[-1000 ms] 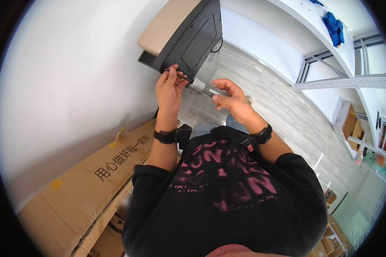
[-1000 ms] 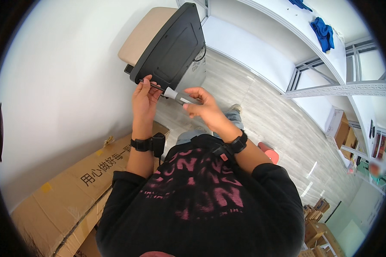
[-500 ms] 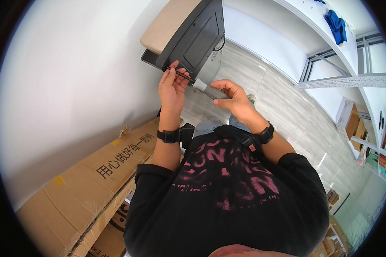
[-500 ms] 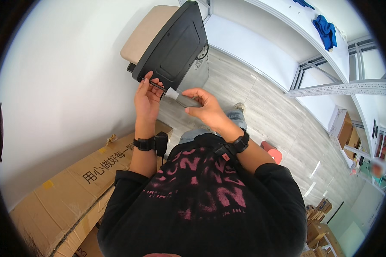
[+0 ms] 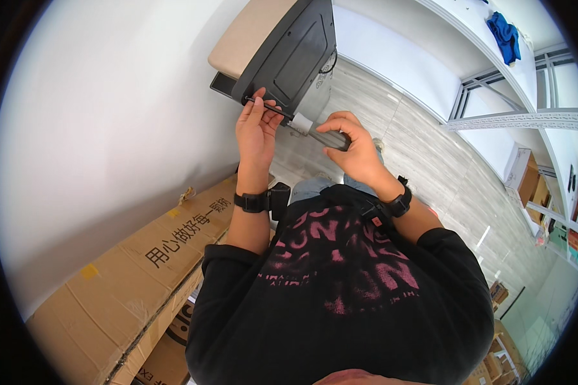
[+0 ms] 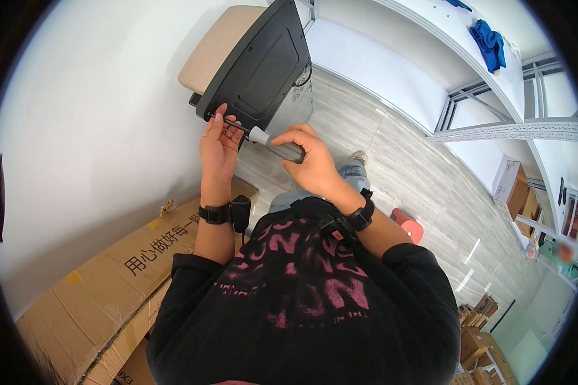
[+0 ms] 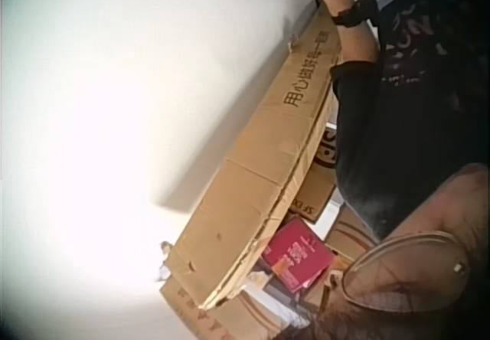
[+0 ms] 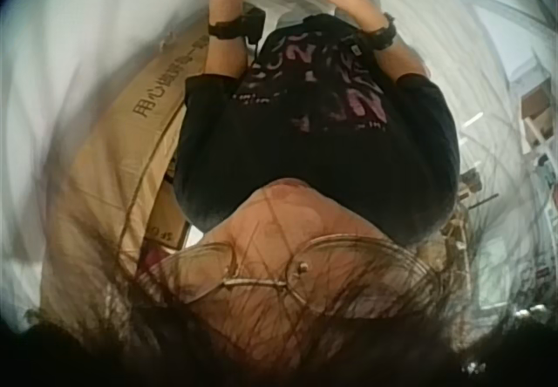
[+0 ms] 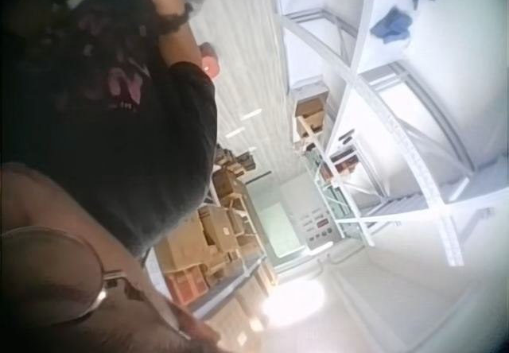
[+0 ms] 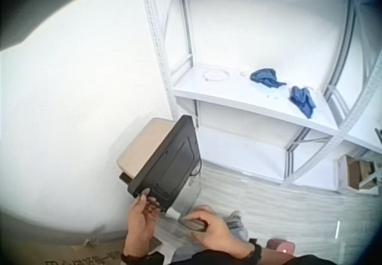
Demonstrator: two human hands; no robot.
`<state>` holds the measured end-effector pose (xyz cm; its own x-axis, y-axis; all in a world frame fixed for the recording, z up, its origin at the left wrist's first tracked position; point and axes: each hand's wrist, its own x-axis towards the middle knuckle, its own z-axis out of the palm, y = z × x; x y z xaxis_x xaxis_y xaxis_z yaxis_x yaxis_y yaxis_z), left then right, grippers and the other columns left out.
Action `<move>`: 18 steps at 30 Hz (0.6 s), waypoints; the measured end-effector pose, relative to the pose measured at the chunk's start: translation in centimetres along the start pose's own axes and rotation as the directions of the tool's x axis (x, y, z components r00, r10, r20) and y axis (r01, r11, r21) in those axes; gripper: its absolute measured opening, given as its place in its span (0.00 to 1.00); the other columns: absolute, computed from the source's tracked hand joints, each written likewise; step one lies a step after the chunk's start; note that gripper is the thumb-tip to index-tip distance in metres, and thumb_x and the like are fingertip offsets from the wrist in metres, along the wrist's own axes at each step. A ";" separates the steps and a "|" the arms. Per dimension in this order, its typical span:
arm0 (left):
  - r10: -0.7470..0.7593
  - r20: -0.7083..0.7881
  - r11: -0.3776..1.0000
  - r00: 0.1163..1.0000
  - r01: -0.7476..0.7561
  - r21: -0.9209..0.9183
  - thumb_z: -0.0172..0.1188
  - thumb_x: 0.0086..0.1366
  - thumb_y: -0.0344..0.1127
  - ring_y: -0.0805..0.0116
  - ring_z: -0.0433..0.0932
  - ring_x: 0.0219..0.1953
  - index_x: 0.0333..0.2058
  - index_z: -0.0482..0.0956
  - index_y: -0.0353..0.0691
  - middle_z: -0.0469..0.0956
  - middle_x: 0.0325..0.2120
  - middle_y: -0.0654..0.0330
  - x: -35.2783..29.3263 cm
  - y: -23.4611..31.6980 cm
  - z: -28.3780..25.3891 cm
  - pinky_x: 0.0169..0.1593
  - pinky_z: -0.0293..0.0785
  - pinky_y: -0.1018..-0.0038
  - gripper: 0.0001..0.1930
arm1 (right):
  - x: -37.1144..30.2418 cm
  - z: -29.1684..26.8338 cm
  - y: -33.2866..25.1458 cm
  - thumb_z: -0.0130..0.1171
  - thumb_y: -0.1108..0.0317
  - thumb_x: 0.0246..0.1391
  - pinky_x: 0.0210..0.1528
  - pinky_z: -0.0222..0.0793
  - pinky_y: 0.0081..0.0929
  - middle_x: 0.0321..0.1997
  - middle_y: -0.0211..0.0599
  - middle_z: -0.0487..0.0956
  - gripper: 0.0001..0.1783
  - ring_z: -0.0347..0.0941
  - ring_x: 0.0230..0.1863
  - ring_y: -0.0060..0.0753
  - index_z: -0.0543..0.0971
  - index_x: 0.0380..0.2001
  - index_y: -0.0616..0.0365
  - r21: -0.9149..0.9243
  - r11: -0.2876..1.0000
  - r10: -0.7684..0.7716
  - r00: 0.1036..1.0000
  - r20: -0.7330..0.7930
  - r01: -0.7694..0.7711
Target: The person uses a screwdriver to remove screws from the back panel of a beige electronic device, then detaches the panel. They continue to remove screws from the device's metal chassis and place them on a nearby shelf.
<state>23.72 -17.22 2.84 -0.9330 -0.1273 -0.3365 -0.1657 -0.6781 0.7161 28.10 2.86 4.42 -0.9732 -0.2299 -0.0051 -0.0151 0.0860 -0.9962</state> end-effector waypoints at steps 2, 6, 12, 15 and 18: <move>0.001 0.003 1.000 1.000 -0.001 0.002 0.48 0.67 0.32 0.71 0.77 0.31 0.47 0.71 0.34 0.77 0.29 0.58 0.0 -0.1 -0.1 0.35 0.77 0.76 0.12 | 0.0 -0.2 -0.2 0.60 0.86 0.36 0.53 0.58 0.21 0.43 0.32 0.69 0.21 0.65 0.48 0.27 0.77 0.38 0.58 0.017 1.000 0.015 1.000 0.013 -0.015; 0.001 0.042 1.000 0.999 -0.001 -0.004 0.47 0.68 0.34 0.69 0.78 0.31 0.48 0.70 0.34 0.77 0.30 0.57 0.2 -0.2 -0.5 0.36 0.77 0.74 0.14 | 0.1 -0.7 0.1 0.61 0.86 0.36 0.53 0.57 0.22 0.43 0.32 0.69 0.21 0.66 0.48 0.27 0.77 0.38 0.58 0.021 1.000 -0.024 0.999 0.022 0.023; 0.018 0.130 0.996 0.991 -0.006 -0.090 0.43 0.70 0.39 0.65 0.78 0.34 0.50 0.68 0.33 0.78 0.34 0.52 0.1 -0.6 -0.7 0.38 0.77 0.72 0.17 | -0.3 -2.4 1.2 0.59 0.87 0.37 0.55 0.58 0.22 0.44 0.29 0.71 0.22 0.66 0.49 0.25 0.76 0.39 0.59 0.200 0.977 0.057 0.996 0.068 -0.069; 0.033 0.146 0.999 0.989 -0.033 0.000 0.42 0.70 0.40 0.65 0.79 0.34 0.50 0.68 0.34 0.78 0.33 0.52 0.0 -0.7 0.7 0.37 0.77 0.73 0.18 | -0.7 -3.9 1.2 0.59 0.87 0.37 0.55 0.59 0.23 0.45 0.29 0.73 0.22 0.66 0.51 0.25 0.76 0.40 0.60 0.331 0.927 0.160 0.984 0.075 -0.176; 0.034 0.173 0.992 0.984 -0.055 0.117 0.43 0.70 0.41 0.67 0.79 0.32 0.49 0.69 0.35 0.79 0.32 0.53 0.8 -1.5 3.6 0.36 0.77 0.73 0.17 | -0.8 -6.3 1.7 0.59 0.87 0.38 0.51 0.63 0.22 0.44 0.31 0.73 0.23 0.67 0.50 0.25 0.75 0.42 0.60 0.443 0.873 0.209 0.977 0.038 -0.204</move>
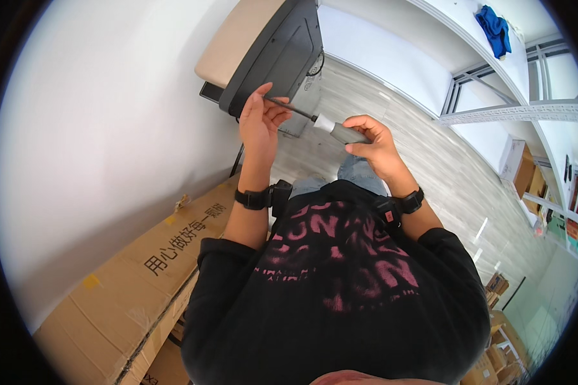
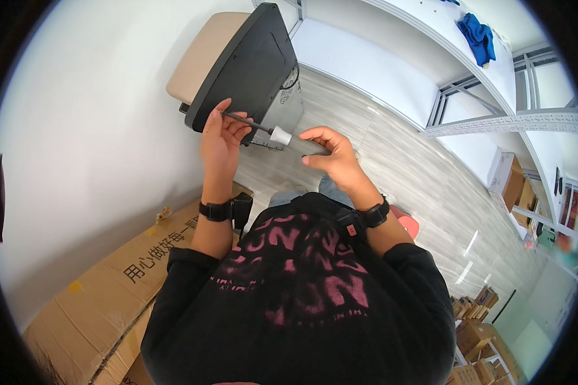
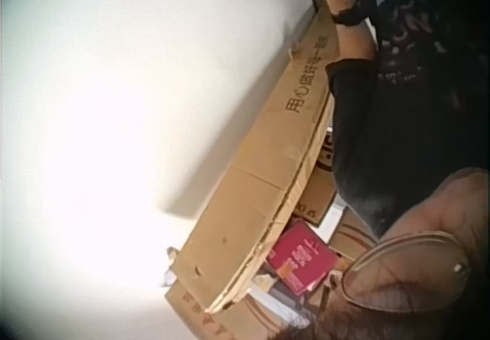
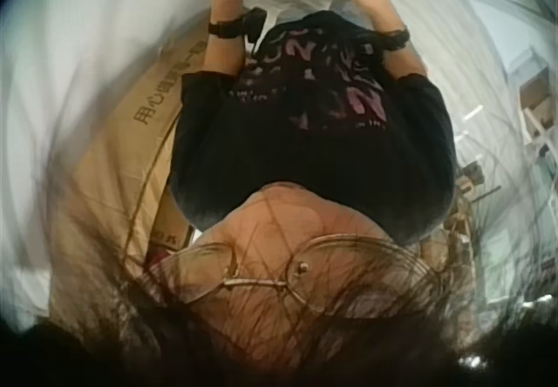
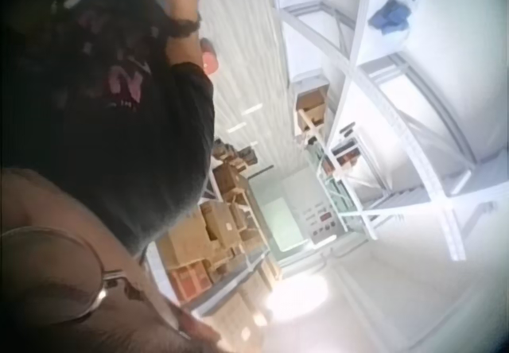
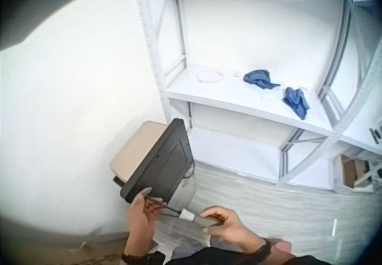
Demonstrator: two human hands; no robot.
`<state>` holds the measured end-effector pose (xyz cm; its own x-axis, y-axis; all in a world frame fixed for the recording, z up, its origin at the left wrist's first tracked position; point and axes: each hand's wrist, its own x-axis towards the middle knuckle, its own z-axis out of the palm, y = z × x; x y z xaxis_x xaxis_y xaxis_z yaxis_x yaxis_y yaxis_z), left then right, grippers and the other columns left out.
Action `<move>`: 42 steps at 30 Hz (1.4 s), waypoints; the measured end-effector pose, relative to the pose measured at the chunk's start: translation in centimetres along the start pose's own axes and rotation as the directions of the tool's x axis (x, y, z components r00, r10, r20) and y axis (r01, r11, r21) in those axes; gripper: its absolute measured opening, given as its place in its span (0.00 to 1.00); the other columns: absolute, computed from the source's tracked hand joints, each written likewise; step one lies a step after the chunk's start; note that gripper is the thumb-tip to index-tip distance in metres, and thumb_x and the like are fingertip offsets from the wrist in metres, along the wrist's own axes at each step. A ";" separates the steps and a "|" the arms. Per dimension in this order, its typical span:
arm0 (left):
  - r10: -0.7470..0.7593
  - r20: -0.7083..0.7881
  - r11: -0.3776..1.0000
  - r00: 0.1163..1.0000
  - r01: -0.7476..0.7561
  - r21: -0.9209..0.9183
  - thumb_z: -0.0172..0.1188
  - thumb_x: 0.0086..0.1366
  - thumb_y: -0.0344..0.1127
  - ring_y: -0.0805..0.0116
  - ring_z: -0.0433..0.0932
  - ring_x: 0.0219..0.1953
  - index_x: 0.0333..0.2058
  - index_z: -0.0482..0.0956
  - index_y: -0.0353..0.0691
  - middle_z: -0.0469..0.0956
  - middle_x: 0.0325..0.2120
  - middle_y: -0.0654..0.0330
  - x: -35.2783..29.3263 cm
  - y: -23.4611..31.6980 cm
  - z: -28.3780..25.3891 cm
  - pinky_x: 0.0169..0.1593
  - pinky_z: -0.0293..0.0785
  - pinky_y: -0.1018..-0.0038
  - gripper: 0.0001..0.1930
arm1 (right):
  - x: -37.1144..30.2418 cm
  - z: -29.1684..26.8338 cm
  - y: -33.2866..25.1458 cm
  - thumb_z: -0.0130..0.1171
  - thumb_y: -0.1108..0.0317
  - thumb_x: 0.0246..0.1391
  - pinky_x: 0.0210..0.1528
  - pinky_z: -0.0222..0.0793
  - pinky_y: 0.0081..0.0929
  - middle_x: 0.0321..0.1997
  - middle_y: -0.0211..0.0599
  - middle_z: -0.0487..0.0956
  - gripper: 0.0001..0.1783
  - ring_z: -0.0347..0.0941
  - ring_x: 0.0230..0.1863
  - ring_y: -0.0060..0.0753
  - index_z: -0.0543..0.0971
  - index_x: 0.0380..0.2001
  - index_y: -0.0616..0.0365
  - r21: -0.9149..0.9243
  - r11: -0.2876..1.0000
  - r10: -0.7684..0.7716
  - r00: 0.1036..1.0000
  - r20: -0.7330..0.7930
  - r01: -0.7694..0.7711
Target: The person uses a screwdriver to remove screws from the back panel of a beige electronic device, then detaches the panel. They continue to remove screws from the device's metal chassis and place them on a nearby shelf.
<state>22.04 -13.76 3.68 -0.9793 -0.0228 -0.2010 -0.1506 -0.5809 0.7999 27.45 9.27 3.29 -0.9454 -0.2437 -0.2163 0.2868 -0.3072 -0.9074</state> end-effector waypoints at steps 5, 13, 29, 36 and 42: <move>-0.045 0.042 0.998 0.998 0.043 0.039 0.45 0.70 0.41 0.69 0.79 0.30 0.43 0.70 0.37 0.79 0.31 0.54 3.9 -3.6 4.7 0.35 0.76 0.74 0.13 | -0.6 -4.9 -1.6 0.57 0.84 0.43 0.42 0.66 0.20 0.43 0.32 0.75 0.20 0.70 0.42 0.22 0.75 0.43 0.60 0.159 0.987 0.049 0.994 -0.096 -0.033; -0.093 0.193 0.992 0.977 0.075 0.098 0.48 0.69 0.38 0.70 0.77 0.30 0.40 0.71 0.39 0.78 0.33 0.56 13.0 -9.6 17.1 0.35 0.76 0.73 0.10 | 2.2 -16.9 -6.8 0.55 0.75 0.49 0.35 0.68 0.19 0.38 0.35 0.75 0.16 0.73 0.36 0.24 0.73 0.45 0.60 0.222 0.975 0.040 0.973 -0.227 0.012; -0.230 0.188 0.973 0.955 0.221 0.070 0.53 0.66 0.33 0.72 0.75 0.30 0.36 0.72 0.39 0.77 0.29 0.59 31.0 -14.3 31.9 0.35 0.72 0.74 0.04 | 14.8 -32.2 -17.2 0.59 0.69 0.49 0.24 0.62 0.17 0.33 0.34 0.76 0.14 0.67 0.23 0.19 0.74 0.41 0.60 0.162 0.986 0.016 0.960 -0.281 0.031; -0.003 0.240 0.810 0.971 -0.139 0.570 0.58 0.61 0.33 0.73 0.74 0.29 0.33 0.78 0.37 0.77 0.27 0.63 42.0 -16.9 34.8 0.35 0.70 0.78 0.06 | 19.5 -34.5 -18.5 0.58 0.68 0.50 0.22 0.61 0.17 0.30 0.36 0.78 0.13 0.66 0.20 0.19 0.75 0.40 0.59 0.266 0.959 0.048 0.870 -0.491 0.096; 0.141 0.677 0.354 0.722 -0.676 0.647 0.64 0.53 0.32 0.63 0.73 0.35 0.30 0.82 0.42 0.78 0.29 0.62 46.4 -23.1 39.5 0.40 0.69 0.71 0.05 | 21.1 -35.2 -19.4 0.55 0.67 0.52 0.23 0.60 0.17 0.30 0.38 0.78 0.13 0.66 0.20 0.21 0.74 0.41 0.59 0.265 0.951 0.075 0.717 -0.694 0.158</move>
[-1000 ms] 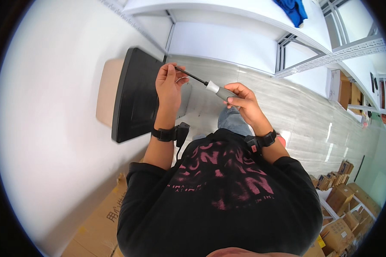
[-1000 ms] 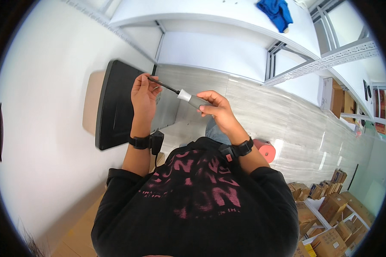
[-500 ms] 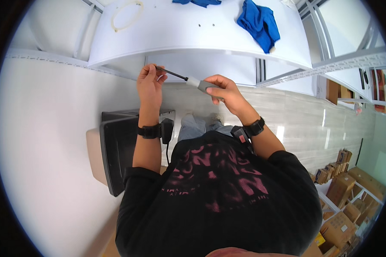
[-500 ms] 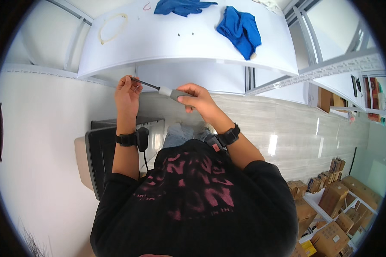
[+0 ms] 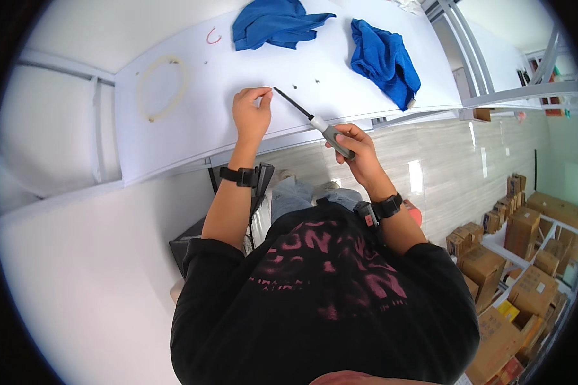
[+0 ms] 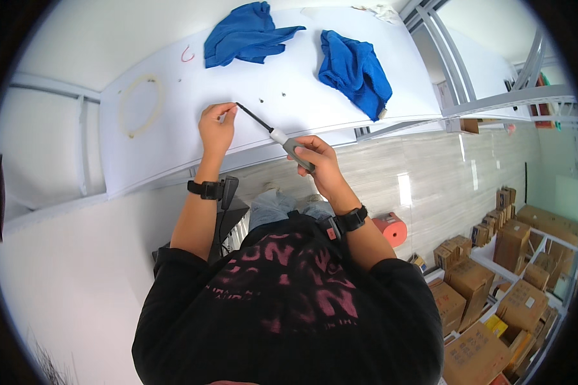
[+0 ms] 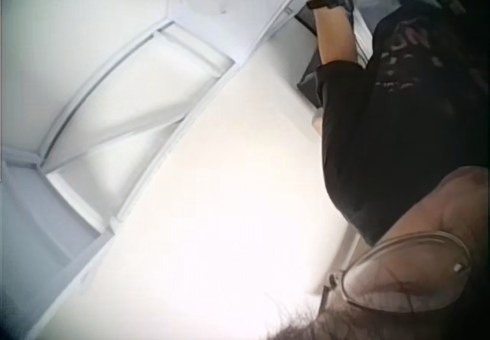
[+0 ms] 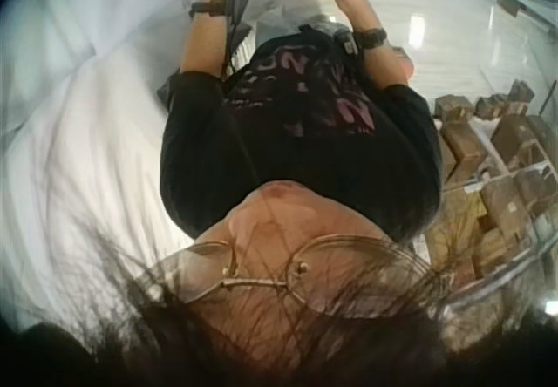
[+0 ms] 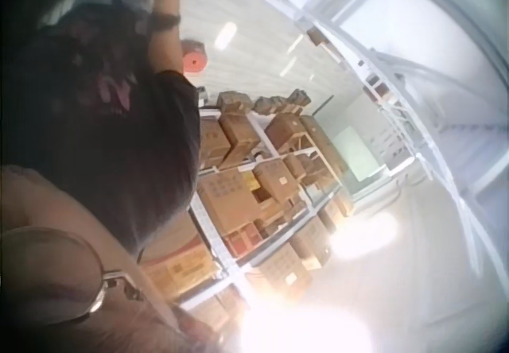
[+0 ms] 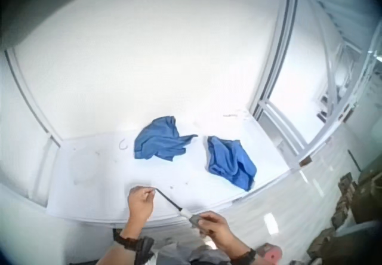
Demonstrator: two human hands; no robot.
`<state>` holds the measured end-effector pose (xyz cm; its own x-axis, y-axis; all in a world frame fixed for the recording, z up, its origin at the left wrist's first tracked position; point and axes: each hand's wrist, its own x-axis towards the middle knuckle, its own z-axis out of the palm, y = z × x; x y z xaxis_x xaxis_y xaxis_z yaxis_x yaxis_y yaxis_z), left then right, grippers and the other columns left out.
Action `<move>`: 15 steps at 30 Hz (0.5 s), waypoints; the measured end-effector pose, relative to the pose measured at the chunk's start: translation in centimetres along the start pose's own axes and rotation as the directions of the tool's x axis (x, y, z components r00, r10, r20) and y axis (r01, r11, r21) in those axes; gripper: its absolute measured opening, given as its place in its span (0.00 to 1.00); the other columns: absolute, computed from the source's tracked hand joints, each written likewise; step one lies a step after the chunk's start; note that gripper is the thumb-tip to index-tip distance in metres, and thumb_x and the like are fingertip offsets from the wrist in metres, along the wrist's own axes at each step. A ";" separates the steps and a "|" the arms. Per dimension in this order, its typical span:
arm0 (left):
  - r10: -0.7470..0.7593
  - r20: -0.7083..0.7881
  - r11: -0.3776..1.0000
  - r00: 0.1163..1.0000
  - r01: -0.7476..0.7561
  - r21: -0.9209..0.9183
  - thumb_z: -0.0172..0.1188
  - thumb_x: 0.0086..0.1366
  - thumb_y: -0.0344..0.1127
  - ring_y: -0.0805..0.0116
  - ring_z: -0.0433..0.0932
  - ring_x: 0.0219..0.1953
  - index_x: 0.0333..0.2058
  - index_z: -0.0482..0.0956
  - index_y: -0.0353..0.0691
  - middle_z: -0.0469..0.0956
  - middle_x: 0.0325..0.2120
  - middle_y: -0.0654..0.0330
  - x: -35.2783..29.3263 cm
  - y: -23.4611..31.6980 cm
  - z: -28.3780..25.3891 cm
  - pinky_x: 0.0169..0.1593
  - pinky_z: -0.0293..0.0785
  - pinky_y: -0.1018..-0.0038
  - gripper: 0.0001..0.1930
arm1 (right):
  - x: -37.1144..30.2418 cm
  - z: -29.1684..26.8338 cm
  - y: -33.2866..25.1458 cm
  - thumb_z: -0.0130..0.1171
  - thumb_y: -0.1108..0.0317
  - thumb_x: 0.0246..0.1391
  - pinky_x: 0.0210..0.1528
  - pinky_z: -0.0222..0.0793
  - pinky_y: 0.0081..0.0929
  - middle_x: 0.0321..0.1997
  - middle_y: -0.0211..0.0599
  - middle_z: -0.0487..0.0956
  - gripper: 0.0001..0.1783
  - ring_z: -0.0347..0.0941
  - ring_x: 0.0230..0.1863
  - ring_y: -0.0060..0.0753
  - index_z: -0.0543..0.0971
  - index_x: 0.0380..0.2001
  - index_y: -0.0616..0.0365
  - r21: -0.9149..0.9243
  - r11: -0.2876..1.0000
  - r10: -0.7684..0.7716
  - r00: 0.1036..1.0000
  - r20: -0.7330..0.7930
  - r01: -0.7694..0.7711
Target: The person uses a screwdriver to remove screws from the back panel of a beige electronic device, then detaches the panel. They continue to remove screws from the device's metal chassis and place them on a nearby shelf.
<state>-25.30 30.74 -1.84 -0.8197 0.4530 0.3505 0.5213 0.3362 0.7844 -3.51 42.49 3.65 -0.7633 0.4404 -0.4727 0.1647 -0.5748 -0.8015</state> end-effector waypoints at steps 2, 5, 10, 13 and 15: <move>0.060 0.012 0.996 0.998 -0.061 0.070 0.65 0.51 0.34 0.62 0.70 0.37 0.28 0.83 0.48 0.75 0.28 0.66 0.2 -0.7 1.8 0.43 0.66 0.67 0.04 | -0.1 -0.5 -0.1 0.55 0.67 0.52 0.23 0.60 0.17 0.30 0.38 0.78 0.13 0.66 0.19 0.21 0.74 0.41 0.59 0.022 1.000 -0.011 0.998 -0.056 0.012; 0.096 0.037 0.973 0.995 -0.102 0.206 0.66 0.51 0.36 0.64 0.69 0.36 0.28 0.84 0.51 0.73 0.28 0.68 0.3 -0.7 3.0 0.43 0.64 0.68 0.04 | -0.3 -1.2 0.2 0.55 0.67 0.52 0.23 0.60 0.17 0.30 0.38 0.78 0.13 0.67 0.19 0.21 0.74 0.41 0.59 0.042 0.999 -0.025 0.993 -0.119 0.030; 0.114 0.029 0.951 0.993 -0.118 0.286 0.67 0.50 0.38 0.66 0.68 0.34 0.28 0.85 0.52 0.73 0.27 0.69 0.1 -0.4 3.4 0.43 0.63 0.69 0.05 | -0.4 -2.3 0.1 0.54 0.67 0.52 0.23 0.60 0.16 0.30 0.38 0.79 0.12 0.67 0.19 0.21 0.74 0.40 0.59 0.037 0.999 -0.007 0.988 -0.154 0.012; 0.123 0.043 0.953 0.992 -0.130 0.273 0.66 0.51 0.38 0.64 0.68 0.36 0.33 0.84 0.51 0.72 0.28 0.68 -0.1 -0.9 3.4 0.45 0.63 0.67 0.09 | -0.6 -2.8 -0.1 0.54 0.67 0.53 0.23 0.60 0.17 0.30 0.38 0.79 0.12 0.67 0.19 0.20 0.74 0.40 0.58 0.029 1.000 0.008 0.993 -0.120 -0.005; 0.109 0.071 0.967 0.992 -0.122 0.226 0.65 0.52 0.36 0.63 0.69 0.37 0.36 0.83 0.47 0.74 0.29 0.66 -0.1 -1.1 3.0 0.45 0.64 0.66 0.11 | -1.0 -3.1 -0.4 0.54 0.67 0.53 0.23 0.60 0.17 0.30 0.38 0.79 0.12 0.67 0.19 0.21 0.74 0.40 0.58 0.018 1.000 0.013 0.996 -0.086 -0.012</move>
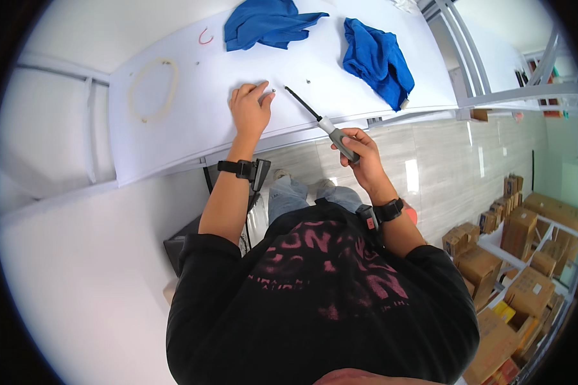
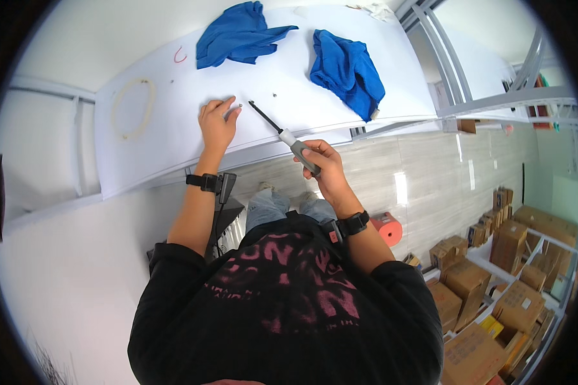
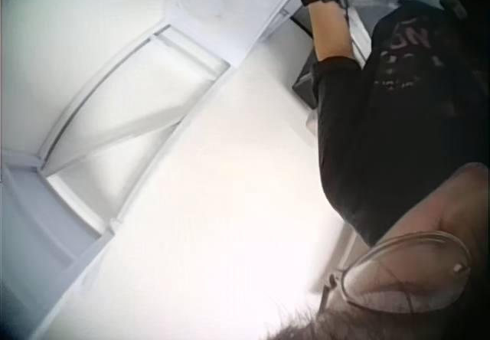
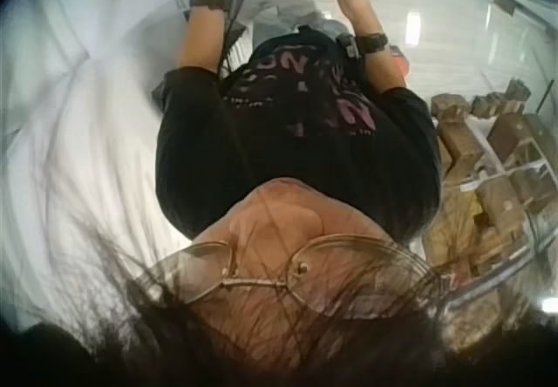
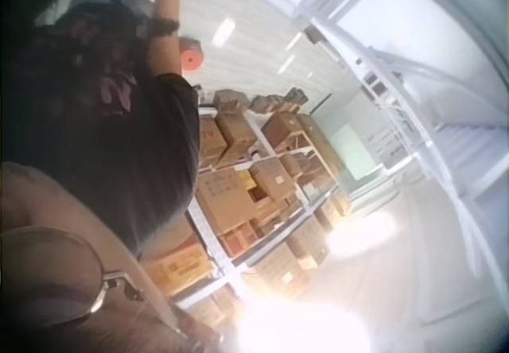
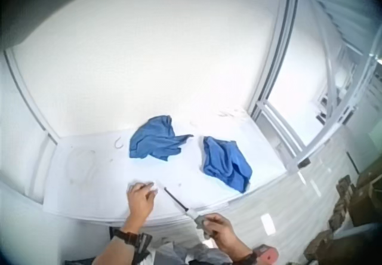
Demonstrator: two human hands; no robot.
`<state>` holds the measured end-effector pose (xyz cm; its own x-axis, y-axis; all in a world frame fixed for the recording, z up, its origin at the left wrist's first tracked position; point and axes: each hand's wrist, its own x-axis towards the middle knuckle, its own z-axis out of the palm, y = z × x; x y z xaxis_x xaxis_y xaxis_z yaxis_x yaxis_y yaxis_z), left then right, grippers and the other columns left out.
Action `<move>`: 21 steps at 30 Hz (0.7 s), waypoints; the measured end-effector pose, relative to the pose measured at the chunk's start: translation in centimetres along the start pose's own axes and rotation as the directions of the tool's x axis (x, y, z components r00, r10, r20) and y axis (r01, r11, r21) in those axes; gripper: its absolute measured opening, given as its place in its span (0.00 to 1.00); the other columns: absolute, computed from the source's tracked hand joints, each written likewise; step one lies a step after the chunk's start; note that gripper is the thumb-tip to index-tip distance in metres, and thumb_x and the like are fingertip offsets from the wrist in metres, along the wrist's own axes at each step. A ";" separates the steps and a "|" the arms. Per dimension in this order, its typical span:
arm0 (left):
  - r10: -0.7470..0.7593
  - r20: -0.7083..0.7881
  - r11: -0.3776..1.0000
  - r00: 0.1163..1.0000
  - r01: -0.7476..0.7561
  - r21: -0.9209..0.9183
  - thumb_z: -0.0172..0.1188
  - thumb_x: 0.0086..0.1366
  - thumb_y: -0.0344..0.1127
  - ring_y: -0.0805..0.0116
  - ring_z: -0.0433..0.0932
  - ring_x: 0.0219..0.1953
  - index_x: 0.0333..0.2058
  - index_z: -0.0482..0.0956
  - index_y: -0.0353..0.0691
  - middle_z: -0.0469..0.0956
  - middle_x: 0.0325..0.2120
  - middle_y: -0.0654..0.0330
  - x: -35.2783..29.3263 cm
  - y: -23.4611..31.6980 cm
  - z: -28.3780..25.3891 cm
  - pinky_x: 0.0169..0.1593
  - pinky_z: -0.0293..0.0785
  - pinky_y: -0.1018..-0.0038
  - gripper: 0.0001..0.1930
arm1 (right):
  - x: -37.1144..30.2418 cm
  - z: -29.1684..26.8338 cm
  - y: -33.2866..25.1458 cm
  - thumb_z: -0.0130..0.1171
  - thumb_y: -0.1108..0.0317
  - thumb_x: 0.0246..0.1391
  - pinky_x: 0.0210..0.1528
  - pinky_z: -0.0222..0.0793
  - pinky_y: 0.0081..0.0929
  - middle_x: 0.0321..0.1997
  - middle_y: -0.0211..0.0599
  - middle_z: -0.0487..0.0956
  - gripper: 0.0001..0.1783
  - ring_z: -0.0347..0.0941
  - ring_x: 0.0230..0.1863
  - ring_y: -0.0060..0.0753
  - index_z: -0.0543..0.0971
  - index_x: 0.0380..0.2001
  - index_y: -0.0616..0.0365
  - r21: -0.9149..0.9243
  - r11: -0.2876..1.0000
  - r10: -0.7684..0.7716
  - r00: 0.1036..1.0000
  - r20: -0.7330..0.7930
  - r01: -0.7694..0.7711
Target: The person uses a screwdriver to remove screws from the back panel of a beige electronic device, then detaches the panel. They continue to remove screws from the device's metal chassis and place them on a nearby shelf.
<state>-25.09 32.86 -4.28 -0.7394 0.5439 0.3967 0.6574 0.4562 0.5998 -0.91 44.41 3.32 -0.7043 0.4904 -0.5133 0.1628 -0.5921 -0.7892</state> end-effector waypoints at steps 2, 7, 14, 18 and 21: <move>-0.045 0.008 0.996 0.999 0.045 -0.075 0.64 0.54 0.35 0.63 0.70 0.38 0.38 0.82 0.45 0.76 0.31 0.65 -1.1 0.1 -0.8 0.45 0.66 0.67 0.12 | -0.3 -0.5 -0.2 0.54 0.67 0.53 0.23 0.60 0.16 0.30 0.38 0.79 0.12 0.67 0.19 0.21 0.74 0.41 0.58 -0.019 1.000 0.010 0.998 0.059 -0.009; -0.360 -0.090 0.890 0.929 0.312 -0.332 0.60 0.58 0.33 0.67 0.75 0.36 0.38 0.80 0.42 0.78 0.33 0.61 -9.4 1.0 -4.8 0.39 0.71 0.74 0.09 | -0.6 -1.2 1.3 0.53 0.66 0.54 0.22 0.61 0.16 0.31 0.40 0.79 0.12 0.67 0.19 0.20 0.73 0.41 0.59 -0.120 0.991 0.094 0.953 0.287 -0.062; -0.802 0.228 -0.019 0.552 0.357 -0.934 0.41 0.71 0.40 0.63 0.77 0.41 0.51 0.68 0.35 0.77 0.40 0.54 -25.3 6.3 -10.5 0.45 0.74 0.68 0.17 | -3.9 1.2 9.5 0.54 0.64 0.53 0.24 0.62 0.16 0.33 0.37 0.79 0.16 0.66 0.21 0.19 0.73 0.44 0.59 -0.385 0.888 0.438 0.715 0.545 -0.250; -0.925 0.120 -0.046 0.361 0.207 -0.977 0.43 0.70 0.38 0.66 0.78 0.35 0.49 0.70 0.35 0.78 0.36 0.54 -34.0 6.6 -12.3 0.40 0.76 0.70 0.16 | -7.3 2.6 14.3 0.55 0.63 0.51 0.29 0.63 0.19 0.35 0.33 0.78 0.17 0.66 0.25 0.18 0.73 0.45 0.56 -0.545 0.783 0.610 0.538 0.582 -0.299; -0.941 0.102 -0.038 0.322 0.198 -0.980 0.44 0.70 0.37 0.67 0.78 0.34 0.49 0.70 0.35 0.78 0.35 0.56 -38.4 6.0 -13.4 0.38 0.78 0.71 0.15 | -9.6 2.8 16.8 0.54 0.65 0.51 0.25 0.61 0.16 0.34 0.34 0.78 0.18 0.65 0.22 0.18 0.72 0.46 0.57 -0.566 0.747 0.659 0.496 0.565 -0.349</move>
<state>5.32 5.29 -6.65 -0.8420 -0.1825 -0.5077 -0.3137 -0.5999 0.7360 6.60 27.97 -4.04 -0.6325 -0.5085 -0.5842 0.7581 -0.2518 -0.6016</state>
